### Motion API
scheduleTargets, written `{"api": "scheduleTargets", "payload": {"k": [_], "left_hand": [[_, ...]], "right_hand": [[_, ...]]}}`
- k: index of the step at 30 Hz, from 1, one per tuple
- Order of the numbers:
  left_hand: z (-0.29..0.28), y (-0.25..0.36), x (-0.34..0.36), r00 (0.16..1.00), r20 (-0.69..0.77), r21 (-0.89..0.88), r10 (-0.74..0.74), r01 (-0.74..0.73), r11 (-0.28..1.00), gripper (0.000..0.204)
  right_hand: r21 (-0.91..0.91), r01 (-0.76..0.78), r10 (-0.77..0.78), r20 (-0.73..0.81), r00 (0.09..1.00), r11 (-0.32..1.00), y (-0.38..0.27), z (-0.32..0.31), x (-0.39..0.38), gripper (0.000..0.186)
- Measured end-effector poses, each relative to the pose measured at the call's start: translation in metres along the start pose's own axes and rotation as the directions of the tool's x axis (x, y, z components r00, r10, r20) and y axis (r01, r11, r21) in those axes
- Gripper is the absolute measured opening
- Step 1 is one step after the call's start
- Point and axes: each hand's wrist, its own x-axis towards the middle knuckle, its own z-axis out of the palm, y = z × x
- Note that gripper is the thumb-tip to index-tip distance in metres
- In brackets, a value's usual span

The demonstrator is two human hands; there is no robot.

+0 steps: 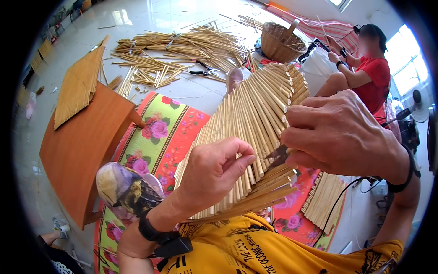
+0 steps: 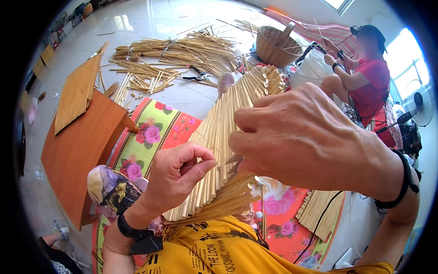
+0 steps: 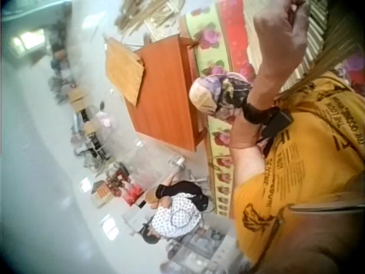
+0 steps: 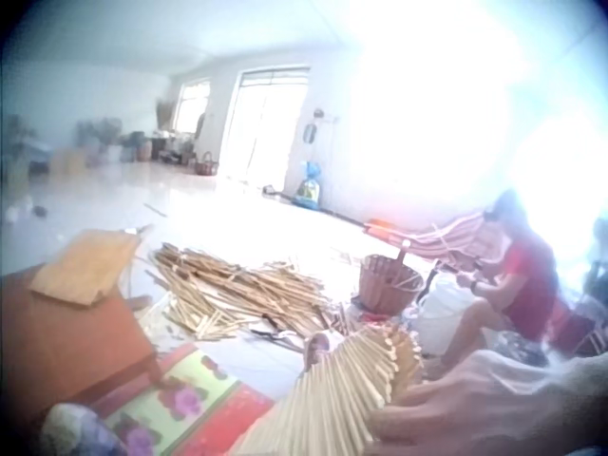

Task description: The person uses a needle and thread to sew together numerous straw sticks into a large circular mat, occasionally using scissors to trim the thread and smoothing the surface with their hands.

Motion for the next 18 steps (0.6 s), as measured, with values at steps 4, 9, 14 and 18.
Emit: {"api": "scheduleTargets", "payload": {"k": [4, 9, 14, 18], "left_hand": [[0.000, 0.000, -0.002, 1.000, -0.024, -0.010, 0.012, -0.013, 1.000, 0.009], [-0.001, -0.002, 0.000, 0.999, -0.031, 0.012, 0.044, -0.043, 0.999, 0.008], [0.001, -0.002, 0.001, 0.997, -0.049, -0.003, 0.064, -0.065, 0.998, 0.009], [0.000, -0.001, 0.001, 0.997, -0.052, -0.002, 0.050, -0.050, 0.999, 0.009]], "right_hand": [[0.006, -0.041, 0.041, 0.028, 0.999, 0.999, -0.005, 0.009, 0.008, 0.032], [0.012, -0.001, 0.001, 0.007, 1.000, 1.000, -0.007, 0.014, 0.014, 0.021], [0.058, -0.002, 0.001, 0.014, 1.000, 0.998, -0.004, 0.017, 0.015, 0.023], [0.098, -0.013, 0.014, -0.014, 1.000, 0.995, -0.003, 0.022, 0.015, 0.027]]}}
